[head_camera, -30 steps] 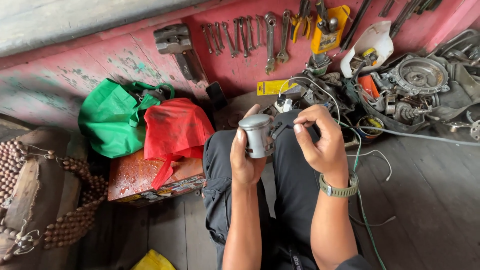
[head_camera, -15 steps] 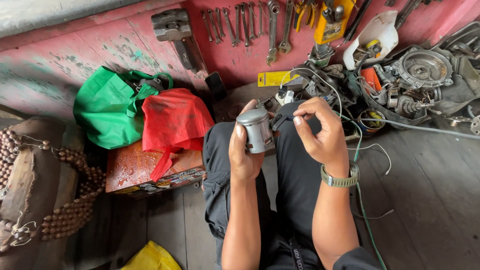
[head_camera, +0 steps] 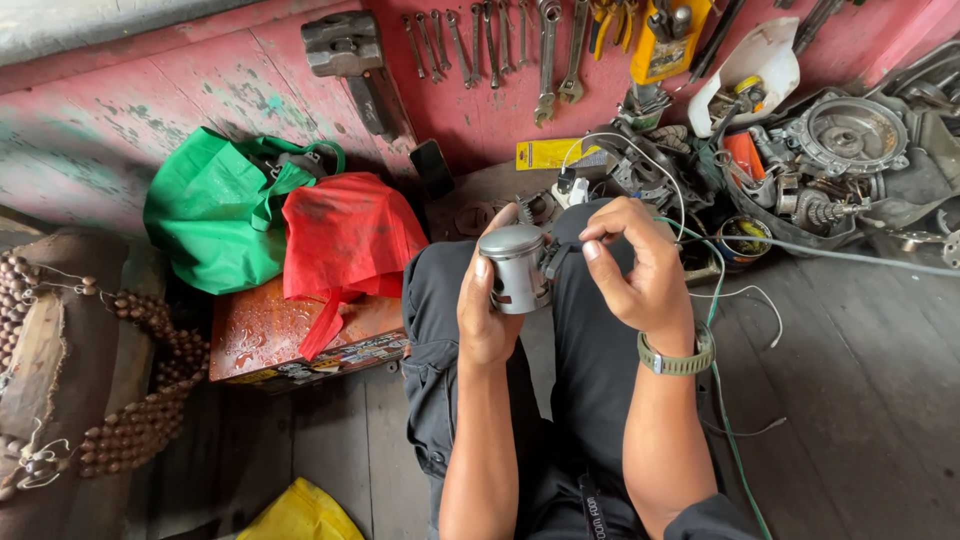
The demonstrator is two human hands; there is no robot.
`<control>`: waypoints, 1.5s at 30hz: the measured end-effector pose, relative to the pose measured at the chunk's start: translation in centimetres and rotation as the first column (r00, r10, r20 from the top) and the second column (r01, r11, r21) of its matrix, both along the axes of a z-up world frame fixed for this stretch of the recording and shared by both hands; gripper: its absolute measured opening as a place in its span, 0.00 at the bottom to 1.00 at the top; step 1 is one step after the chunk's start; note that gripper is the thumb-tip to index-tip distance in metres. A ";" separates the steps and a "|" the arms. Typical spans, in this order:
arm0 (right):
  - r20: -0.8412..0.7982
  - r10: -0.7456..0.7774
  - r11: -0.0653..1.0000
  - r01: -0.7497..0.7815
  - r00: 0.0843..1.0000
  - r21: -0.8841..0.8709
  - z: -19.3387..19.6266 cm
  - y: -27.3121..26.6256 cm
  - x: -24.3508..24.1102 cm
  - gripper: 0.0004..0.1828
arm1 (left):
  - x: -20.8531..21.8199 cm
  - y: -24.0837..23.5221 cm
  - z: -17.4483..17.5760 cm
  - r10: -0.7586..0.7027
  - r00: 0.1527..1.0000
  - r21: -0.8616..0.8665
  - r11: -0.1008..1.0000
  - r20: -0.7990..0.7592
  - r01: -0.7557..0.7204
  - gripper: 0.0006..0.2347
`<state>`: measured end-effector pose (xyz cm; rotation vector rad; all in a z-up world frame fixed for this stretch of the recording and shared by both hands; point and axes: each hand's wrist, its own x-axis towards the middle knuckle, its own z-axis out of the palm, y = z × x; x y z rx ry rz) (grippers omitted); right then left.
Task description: The person cleans a motorcycle piston using sandpaper to remove carbon buildup and debris in a workshop environment.
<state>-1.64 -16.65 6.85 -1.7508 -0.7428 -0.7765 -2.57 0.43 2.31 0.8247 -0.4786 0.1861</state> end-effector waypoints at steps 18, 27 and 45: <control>-0.015 -0.028 1.000 0.028 1.000 0.008 0.1 0.4 -0.2 0.05 | 0.3 -0.1 -0.2 -0.026 0.998 -0.111 0.994 -0.048 0.020 0.33; 0.009 -0.034 0.999 0.034 0.999 -0.034 0.4 0.8 -0.1 0.04 | 0.6 0.5 -0.5 -0.005 0.999 -0.158 0.987 -0.054 -0.004 0.34; 0.004 0.032 0.999 -0.032 0.999 -0.015 1.9 2.8 -2.1 0.02 | 0.8 0.5 -1.3 0.017 0.996 -0.175 0.984 -0.086 -0.032 0.34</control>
